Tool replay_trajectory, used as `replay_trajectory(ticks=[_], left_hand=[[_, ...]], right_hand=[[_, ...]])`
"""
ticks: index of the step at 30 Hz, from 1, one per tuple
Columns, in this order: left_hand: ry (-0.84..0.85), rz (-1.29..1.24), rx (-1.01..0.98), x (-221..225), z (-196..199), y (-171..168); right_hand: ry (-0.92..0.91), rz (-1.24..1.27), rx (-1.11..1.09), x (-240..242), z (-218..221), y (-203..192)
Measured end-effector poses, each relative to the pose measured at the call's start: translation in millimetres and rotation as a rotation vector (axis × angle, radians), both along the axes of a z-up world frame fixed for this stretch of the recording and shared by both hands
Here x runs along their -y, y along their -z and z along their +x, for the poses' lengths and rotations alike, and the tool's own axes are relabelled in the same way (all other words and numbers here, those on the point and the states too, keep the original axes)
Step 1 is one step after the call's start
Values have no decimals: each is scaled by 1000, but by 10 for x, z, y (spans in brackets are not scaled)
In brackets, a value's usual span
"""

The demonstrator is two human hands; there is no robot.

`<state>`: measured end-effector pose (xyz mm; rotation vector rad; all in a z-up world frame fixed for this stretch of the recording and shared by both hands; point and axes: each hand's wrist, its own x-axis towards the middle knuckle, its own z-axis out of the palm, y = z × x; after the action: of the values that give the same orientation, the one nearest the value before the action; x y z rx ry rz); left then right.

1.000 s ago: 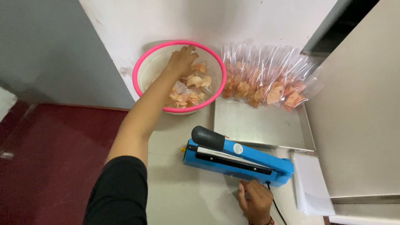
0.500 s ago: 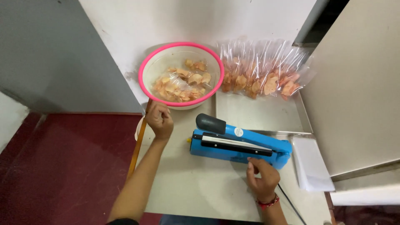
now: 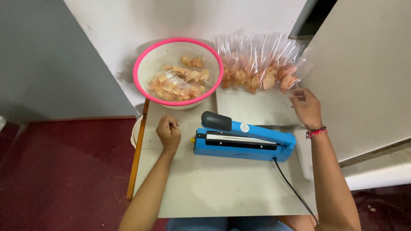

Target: Sealing small plastic bags of snacks using a manual heat sealer on a production table.

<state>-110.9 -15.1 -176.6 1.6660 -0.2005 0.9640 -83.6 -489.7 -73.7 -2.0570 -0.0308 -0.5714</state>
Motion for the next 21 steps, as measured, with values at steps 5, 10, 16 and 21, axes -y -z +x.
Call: replay_trajectory(ticks=[5,10,16,21], left_hand=[[-75,100,28,-6,1,-20],[-60,102,29,-6,36,-15],[-53,42,-5,14,26,19],[-40,29,3,-11,35,15]], right_hand=[[126,-351,35,465,740,545],[138,-227,-185,861,1431,805],[167,-73,-282,713,1363,687],[175,-66,-171,919,1299,854]])
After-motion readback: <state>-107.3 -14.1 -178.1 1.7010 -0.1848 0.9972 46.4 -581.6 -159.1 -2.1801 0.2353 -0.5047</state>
